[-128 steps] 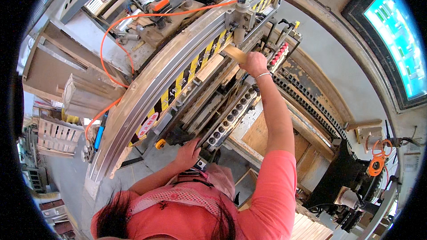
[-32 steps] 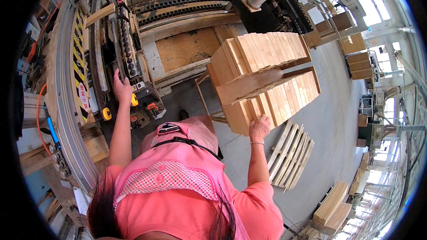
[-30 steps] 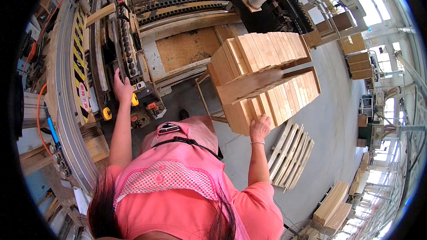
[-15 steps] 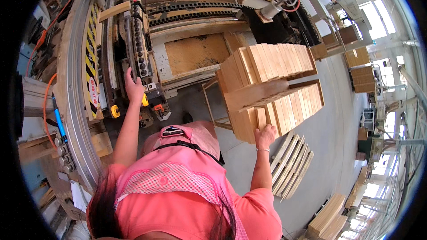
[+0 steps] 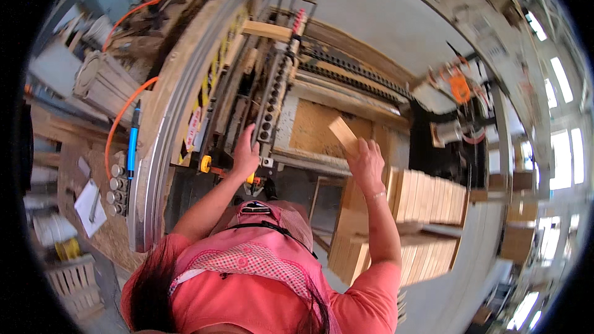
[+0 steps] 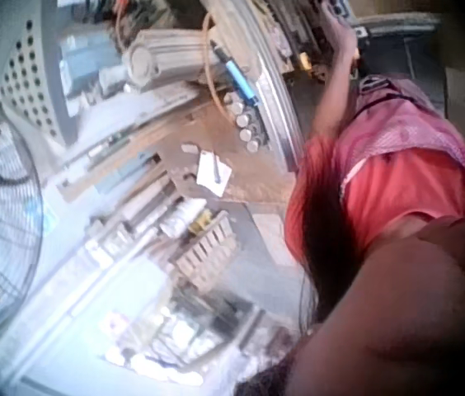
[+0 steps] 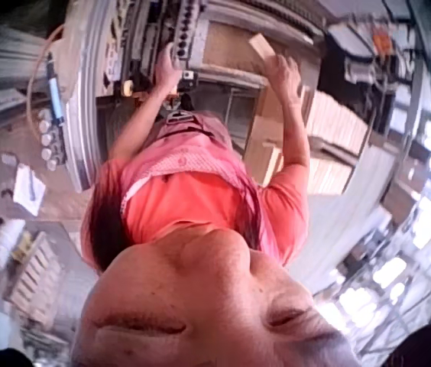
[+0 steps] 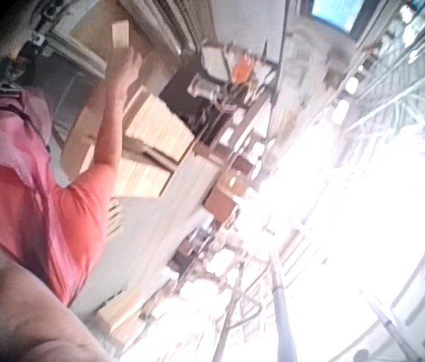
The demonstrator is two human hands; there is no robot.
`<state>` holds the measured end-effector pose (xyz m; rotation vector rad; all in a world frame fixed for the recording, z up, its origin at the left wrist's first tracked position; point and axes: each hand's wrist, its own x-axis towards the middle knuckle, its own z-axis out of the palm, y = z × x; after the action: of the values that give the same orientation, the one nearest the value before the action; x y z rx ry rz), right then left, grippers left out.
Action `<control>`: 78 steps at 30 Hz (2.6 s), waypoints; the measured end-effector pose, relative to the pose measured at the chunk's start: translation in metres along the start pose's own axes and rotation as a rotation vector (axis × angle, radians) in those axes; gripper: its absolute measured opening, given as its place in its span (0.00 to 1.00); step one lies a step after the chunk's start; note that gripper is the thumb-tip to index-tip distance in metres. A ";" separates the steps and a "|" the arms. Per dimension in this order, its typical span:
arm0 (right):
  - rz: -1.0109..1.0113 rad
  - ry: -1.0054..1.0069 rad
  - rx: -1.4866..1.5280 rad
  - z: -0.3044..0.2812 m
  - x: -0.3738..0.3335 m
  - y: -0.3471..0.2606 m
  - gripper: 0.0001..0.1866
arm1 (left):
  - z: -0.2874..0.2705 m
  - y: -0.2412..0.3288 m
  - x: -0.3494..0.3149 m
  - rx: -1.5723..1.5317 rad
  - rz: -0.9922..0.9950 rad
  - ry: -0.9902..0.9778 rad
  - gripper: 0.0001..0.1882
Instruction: The person operates a woodworking machine, repeatedly feeding small wooden blocks into the mechanism by hand. They retrieve the processed blocks from the output area and stack them onto a growing pile of finished pieces.
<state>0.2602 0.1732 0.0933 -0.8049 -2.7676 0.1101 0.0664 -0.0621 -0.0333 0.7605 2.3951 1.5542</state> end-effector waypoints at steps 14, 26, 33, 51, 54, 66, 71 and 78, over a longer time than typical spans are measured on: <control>-0.570 -0.075 0.032 0.138 0.380 -0.145 0.14 | -0.006 0.015 -0.004 0.084 -0.020 0.032 0.29; -0.554 -0.321 -0.015 0.170 0.425 -0.153 0.23 | -0.007 0.020 0.002 -0.040 -0.166 0.039 0.29; -0.607 -0.482 0.043 0.090 0.357 -0.133 0.22 | 0.000 0.008 0.066 -0.559 -0.271 0.127 0.34; -0.604 -0.337 0.021 0.139 0.404 -0.139 0.22 | 0.006 0.016 0.047 -0.872 -0.318 0.266 0.09; -0.571 -0.301 -0.009 0.173 0.422 -0.147 0.22 | 0.007 0.014 0.033 -0.724 -0.396 0.208 0.06; -0.536 -0.253 -0.005 0.168 0.409 -0.154 0.25 | 0.010 0.016 0.045 -0.149 -0.183 0.099 0.25; -0.515 -0.251 -0.127 0.166 0.404 -0.158 0.25 | 0.010 0.015 0.046 -0.113 -0.179 0.079 0.24; -0.535 -0.242 -0.078 0.178 0.407 -0.153 0.26 | 0.008 0.012 0.044 -0.118 -0.143 0.064 0.24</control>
<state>-0.1978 0.2619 0.0341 -0.0440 -3.1236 -0.0036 0.0364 -0.0297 -0.0213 0.5120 2.3197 1.6663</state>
